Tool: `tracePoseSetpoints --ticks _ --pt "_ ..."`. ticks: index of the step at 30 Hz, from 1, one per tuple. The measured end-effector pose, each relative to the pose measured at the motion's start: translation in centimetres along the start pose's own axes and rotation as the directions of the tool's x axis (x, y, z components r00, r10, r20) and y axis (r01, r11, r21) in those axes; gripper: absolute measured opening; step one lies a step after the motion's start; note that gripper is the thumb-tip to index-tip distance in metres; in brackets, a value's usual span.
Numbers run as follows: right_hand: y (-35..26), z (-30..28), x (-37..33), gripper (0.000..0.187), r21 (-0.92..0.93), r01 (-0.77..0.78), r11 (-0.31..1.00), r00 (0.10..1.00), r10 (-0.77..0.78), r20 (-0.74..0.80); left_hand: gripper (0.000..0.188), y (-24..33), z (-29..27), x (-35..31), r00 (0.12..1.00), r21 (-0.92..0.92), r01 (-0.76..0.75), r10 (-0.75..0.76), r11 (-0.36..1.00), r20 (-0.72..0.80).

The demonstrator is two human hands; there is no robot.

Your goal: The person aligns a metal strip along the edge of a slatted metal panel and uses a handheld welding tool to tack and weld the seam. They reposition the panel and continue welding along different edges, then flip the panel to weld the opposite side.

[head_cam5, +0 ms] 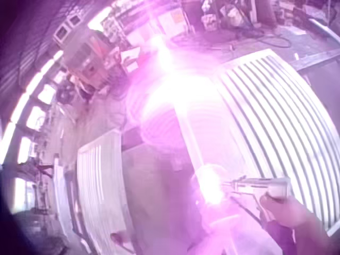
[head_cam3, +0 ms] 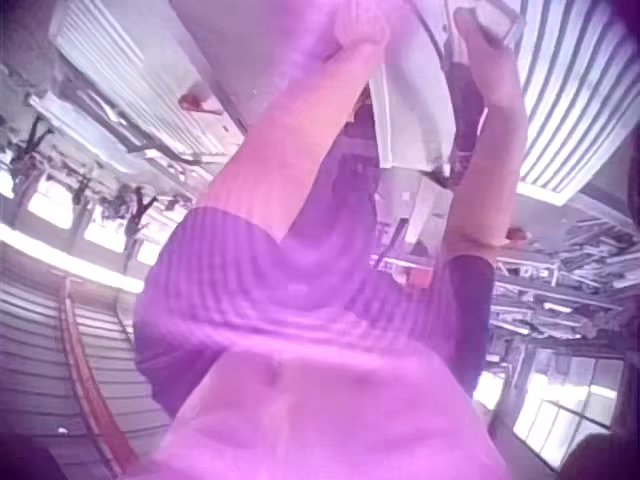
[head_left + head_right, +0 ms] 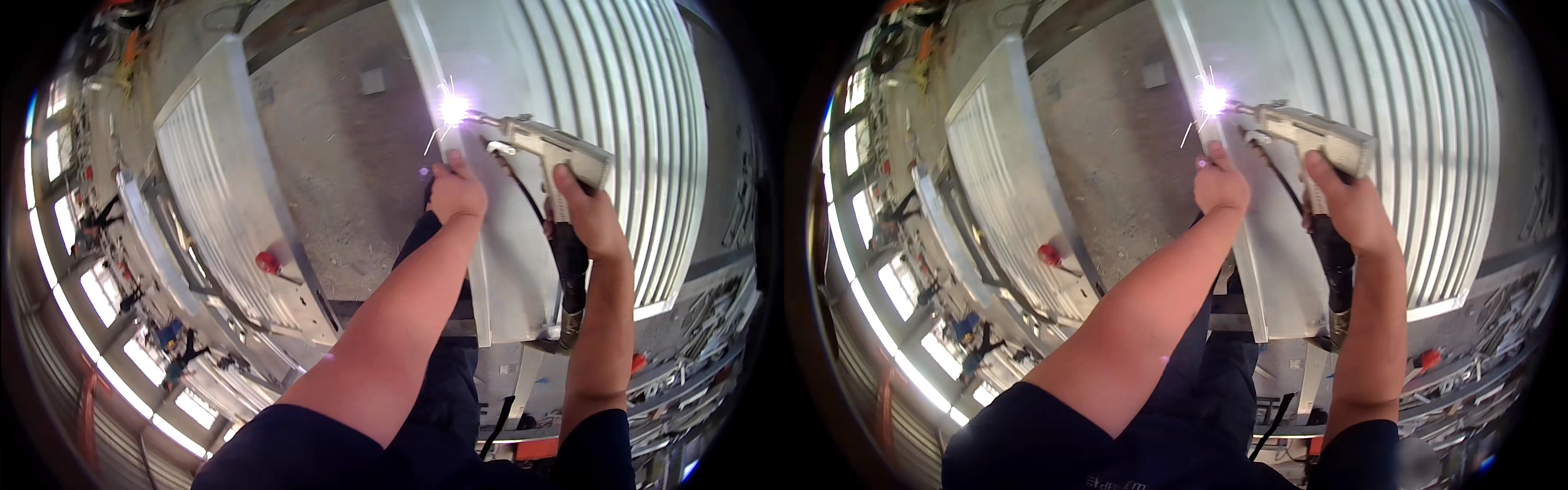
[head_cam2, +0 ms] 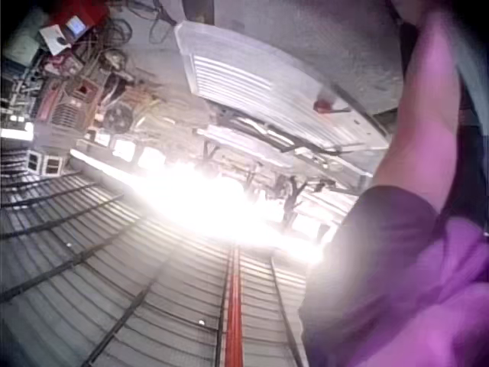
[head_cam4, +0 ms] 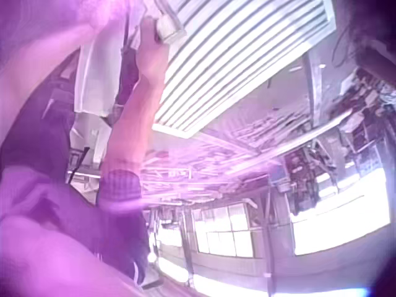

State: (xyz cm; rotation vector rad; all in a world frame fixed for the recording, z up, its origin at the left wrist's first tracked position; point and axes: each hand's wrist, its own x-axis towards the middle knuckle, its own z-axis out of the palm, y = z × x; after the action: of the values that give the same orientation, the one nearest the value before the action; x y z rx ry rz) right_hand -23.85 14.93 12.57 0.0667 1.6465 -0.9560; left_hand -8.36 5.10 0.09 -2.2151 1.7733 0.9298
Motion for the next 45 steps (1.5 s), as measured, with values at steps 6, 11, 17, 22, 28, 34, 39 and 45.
tracePoseSetpoints --ticks 6,11,17,22,28,34,39,45 --pt "0.1 0.2 -1.6 0.040 0.065 0.045 0.997 0.998 -0.048 0.047 0.078 -0.6 0.4 -1.1 0.996 -0.048 -0.053 0.049 0.997 -0.073" --pt "0.2 -0.1 -1.6 0.044 0.083 0.059 0.995 0.995 -0.065 0.075 0.072 -0.8 0.7 -0.8 0.994 -0.036 -0.046 0.042 0.998 -0.106" --pt "0.4 -0.4 -1.9 0.038 0.096 0.036 0.995 0.994 -0.046 0.104 0.070 -1.2 1.0 -0.5 0.983 -0.029 -0.094 0.088 0.995 -0.163" --pt "0.3 -1.3 -2.5 0.042 0.188 0.061 0.980 0.995 -0.076 0.071 0.074 0.2 -0.3 -1.6 1.000 -0.092 -0.009 0.008 0.996 -0.016" --pt "0.9 -0.3 -1.9 0.048 0.225 0.037 0.974 0.997 -0.049 0.051 0.080 -0.6 -0.4 -1.5 0.996 -0.086 -0.067 0.062 0.994 -0.067" --pt "0.9 -0.3 -1.4 0.048 0.214 0.085 0.973 0.992 -0.103 0.073 0.081 -0.1 -0.5 -1.8 0.994 -0.076 -0.085 0.079 0.993 -0.073" --pt "1.1 0.0 -1.2 0.046 0.225 0.097 0.970 0.990 -0.117 0.076 0.079 -0.3 -0.3 -1.7 0.994 -0.070 -0.084 0.078 0.994 -0.078" --pt "1.0 0.4 -1.2 0.044 0.230 0.099 0.968 0.992 -0.113 0.050 0.078 -0.2 -0.3 -2.3 0.994 -0.058 -0.079 0.074 0.995 -0.080"
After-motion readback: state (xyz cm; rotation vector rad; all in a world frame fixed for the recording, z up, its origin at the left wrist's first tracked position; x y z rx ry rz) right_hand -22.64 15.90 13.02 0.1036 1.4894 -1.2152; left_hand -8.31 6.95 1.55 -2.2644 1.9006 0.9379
